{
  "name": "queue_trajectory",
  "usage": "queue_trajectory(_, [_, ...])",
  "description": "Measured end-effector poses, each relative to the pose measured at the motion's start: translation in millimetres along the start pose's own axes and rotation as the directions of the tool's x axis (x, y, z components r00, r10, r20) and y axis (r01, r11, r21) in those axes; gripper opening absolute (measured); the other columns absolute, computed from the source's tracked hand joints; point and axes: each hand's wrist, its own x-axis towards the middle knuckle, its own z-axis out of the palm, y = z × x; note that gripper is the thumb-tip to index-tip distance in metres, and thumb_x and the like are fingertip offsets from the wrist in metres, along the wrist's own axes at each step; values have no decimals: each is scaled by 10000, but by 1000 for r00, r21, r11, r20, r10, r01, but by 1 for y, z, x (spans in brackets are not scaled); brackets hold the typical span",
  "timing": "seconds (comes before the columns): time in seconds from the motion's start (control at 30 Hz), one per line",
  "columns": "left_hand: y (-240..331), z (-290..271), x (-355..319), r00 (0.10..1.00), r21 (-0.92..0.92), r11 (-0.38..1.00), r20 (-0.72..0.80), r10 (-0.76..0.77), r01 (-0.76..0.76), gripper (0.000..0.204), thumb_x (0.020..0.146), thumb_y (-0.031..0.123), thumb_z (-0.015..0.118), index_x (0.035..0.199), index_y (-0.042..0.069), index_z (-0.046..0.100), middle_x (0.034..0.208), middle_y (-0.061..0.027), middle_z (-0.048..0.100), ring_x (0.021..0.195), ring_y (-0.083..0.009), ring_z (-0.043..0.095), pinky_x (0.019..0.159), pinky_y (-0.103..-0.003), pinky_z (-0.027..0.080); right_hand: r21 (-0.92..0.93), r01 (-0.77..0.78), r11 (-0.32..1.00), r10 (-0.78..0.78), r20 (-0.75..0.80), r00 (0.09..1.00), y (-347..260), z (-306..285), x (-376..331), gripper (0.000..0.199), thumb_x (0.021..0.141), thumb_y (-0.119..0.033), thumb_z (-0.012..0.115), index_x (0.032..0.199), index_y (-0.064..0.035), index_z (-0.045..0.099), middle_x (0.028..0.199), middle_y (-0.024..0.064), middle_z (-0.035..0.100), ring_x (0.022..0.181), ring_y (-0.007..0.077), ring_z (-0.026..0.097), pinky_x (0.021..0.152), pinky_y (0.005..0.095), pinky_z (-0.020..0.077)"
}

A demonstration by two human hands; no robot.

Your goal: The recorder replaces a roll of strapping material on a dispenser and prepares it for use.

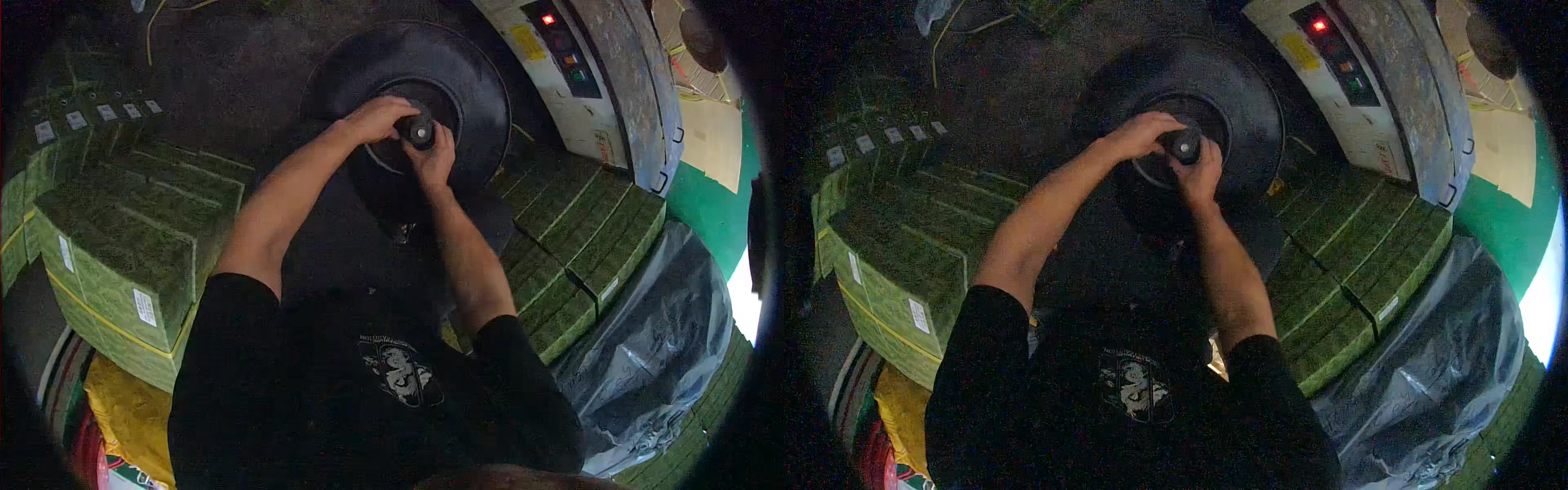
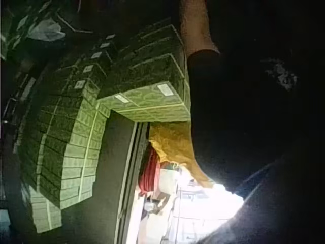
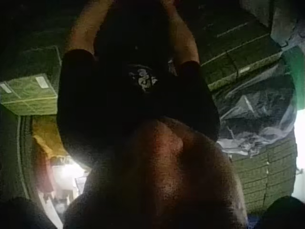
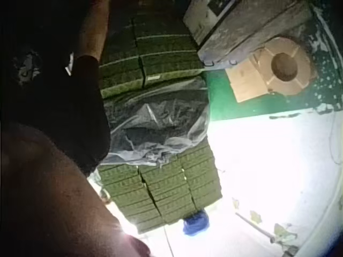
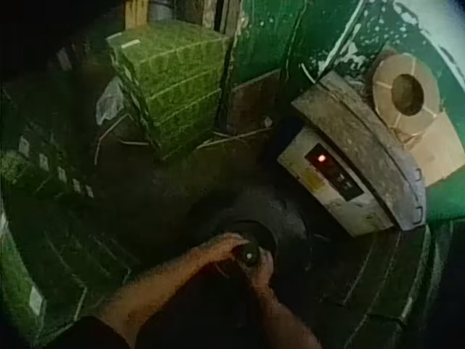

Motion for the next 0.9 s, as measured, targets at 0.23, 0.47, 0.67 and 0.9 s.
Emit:
queue_trajectory(0.23, [-3, 12, 3, 999, 49, 999, -34, -8, 9, 578, 708, 1, 776, 1257, 101, 628, 1233, -120, 623, 1209, -326, 551, 1034, -418, 454, 110, 28, 994, -15, -118, 993, -10, 8, -10, 708, 657, -183, 873, 1250, 14, 542, 1198, 225, 563, 1107, 430, 557, 913, 470, 487])
queue_trajectory(0.47, [4, 7, -2, 993, -11, 997, -94, -71, 71, 588, 685, 78, 817, 1245, 86, 635, 1210, -128, 622, 1180, -324, 563, 1014, -412, 461, -54, 138, 989, -133, 99, 986, 6, -15, 13, 669, 631, -203, 877, 1187, 28, 586, 1160, 192, 607, 1060, 385, 609, 884, 434, 513])
queue_trajectory(0.67, [3, 16, 5, 996, 33, 998, -59, -60, 62, 597, 683, 116, 818, 1250, 84, 633, 1199, -137, 615, 1146, -333, 570, 995, -423, 465, 29, 152, 988, -147, -139, 979, -1, 2, -8, 657, 641, -139, 870, 1187, 54, 561, 1167, 211, 583, 1073, 406, 578, 929, 438, 486])
queue_trajectory(0.9, [4, 13, -4, 992, 74, 997, -122, -20, 29, 562, 706, 113, 800, 1241, 75, 633, 1158, -140, 617, 1152, -328, 559, 979, -414, 470, 46, 81, 996, -81, 8, 997, 2, -8, 5, 674, 655, -148, 879, 1211, 48, 552, 1179, 209, 581, 1074, 406, 578, 922, 424, 494])
